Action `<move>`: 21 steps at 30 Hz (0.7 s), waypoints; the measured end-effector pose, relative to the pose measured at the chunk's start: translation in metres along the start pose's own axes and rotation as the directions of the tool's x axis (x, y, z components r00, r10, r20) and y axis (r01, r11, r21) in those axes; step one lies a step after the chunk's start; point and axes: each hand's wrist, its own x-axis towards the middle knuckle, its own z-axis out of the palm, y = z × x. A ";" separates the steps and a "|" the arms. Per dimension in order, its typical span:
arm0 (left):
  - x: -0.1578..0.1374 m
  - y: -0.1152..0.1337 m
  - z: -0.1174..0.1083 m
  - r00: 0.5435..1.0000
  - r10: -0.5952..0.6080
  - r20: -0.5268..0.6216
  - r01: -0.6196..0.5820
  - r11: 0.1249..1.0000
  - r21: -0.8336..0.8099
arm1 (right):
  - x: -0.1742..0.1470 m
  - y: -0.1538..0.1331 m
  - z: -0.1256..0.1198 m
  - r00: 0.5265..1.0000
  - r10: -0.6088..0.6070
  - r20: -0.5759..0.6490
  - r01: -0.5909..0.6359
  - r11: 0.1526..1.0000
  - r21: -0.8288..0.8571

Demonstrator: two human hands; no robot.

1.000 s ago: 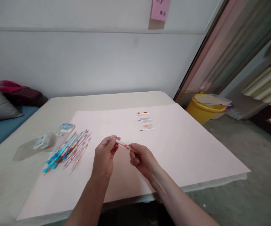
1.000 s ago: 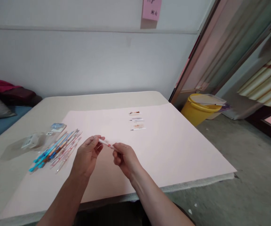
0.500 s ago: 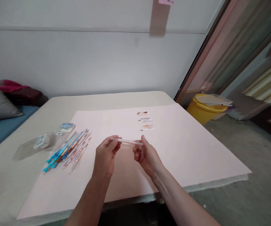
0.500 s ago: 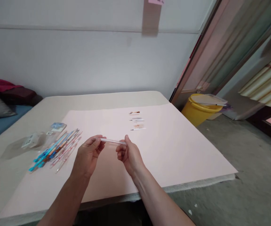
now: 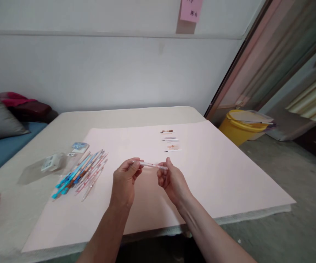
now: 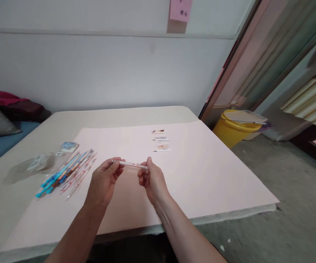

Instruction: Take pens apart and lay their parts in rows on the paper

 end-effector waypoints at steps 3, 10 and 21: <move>-0.001 0.001 0.000 1.000 0.004 -0.004 -0.004 1.000 0.002 | 0.000 0.000 0.000 0.999 -0.036 0.019 0.036 0.999 -0.018; -0.001 0.001 -0.001 1.000 0.015 -0.024 -0.015 1.000 0.000 | 0.000 -0.002 0.002 1.000 -0.016 0.022 0.014 0.996 0.084; 0.002 0.002 -0.003 0.998 0.046 -0.052 -0.046 0.999 0.001 | 0.000 0.002 0.003 0.998 -0.016 0.065 0.010 0.995 0.098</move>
